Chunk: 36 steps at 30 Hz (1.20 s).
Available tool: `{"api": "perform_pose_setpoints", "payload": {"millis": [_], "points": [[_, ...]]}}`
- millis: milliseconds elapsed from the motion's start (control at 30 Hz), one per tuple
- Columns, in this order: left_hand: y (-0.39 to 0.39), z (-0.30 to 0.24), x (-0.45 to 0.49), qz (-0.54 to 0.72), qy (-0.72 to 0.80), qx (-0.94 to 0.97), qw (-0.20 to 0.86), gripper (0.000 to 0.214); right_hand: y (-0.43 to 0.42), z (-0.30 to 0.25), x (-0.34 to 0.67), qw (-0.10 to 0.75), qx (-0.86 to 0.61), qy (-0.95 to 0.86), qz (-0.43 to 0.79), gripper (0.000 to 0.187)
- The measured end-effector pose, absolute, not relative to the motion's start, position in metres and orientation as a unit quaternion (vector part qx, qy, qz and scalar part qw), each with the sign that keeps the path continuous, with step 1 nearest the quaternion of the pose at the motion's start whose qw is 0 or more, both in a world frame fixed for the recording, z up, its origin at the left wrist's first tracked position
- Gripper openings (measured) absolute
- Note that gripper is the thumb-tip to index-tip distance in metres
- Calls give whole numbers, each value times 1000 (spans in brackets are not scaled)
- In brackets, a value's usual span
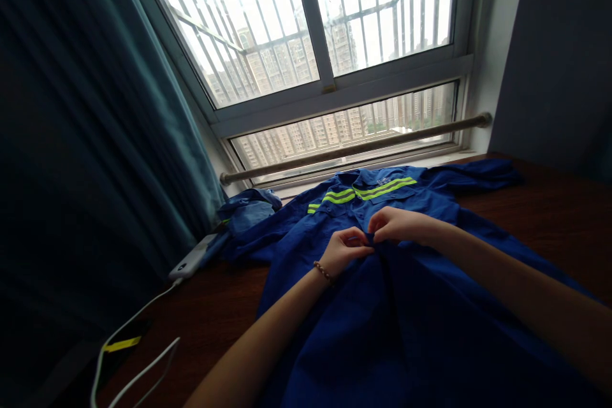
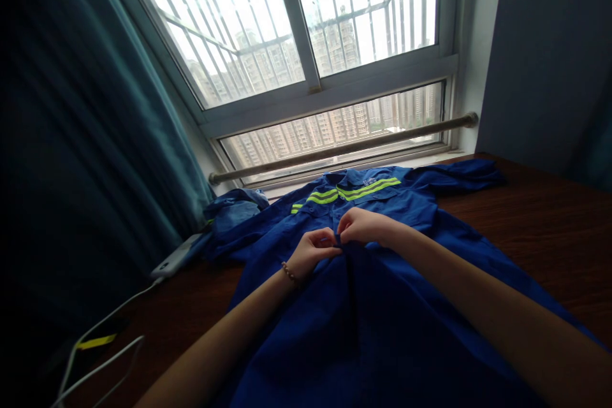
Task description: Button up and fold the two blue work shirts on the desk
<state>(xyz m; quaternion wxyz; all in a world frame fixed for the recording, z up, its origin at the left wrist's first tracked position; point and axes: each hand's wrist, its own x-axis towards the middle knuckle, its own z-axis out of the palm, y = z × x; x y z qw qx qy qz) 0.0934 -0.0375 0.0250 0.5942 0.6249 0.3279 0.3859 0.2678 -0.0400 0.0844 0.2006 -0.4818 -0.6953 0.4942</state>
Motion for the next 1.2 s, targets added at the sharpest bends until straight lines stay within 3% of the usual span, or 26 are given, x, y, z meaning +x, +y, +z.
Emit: {"api": "perform_pose_setpoints", "payload": {"millis": [233, 600, 800, 1200], "points": [[-44, 36, 95, 386, 370, 637, 555, 26, -40, 84, 267, 257, -497, -666, 494, 14], [-40, 38, 92, 370, 329, 595, 633, 32, -38, 80, 266, 262, -506, -704, 424, 15], [-43, 42, 90, 370, 319, 631, 602, 30, -37, 78, 265, 274, -522, -716, 374, 15], [-53, 45, 95, 384, 350, 674, 525, 25, -44, 95, 278, 251, -485, -628, 555, 13]]}}
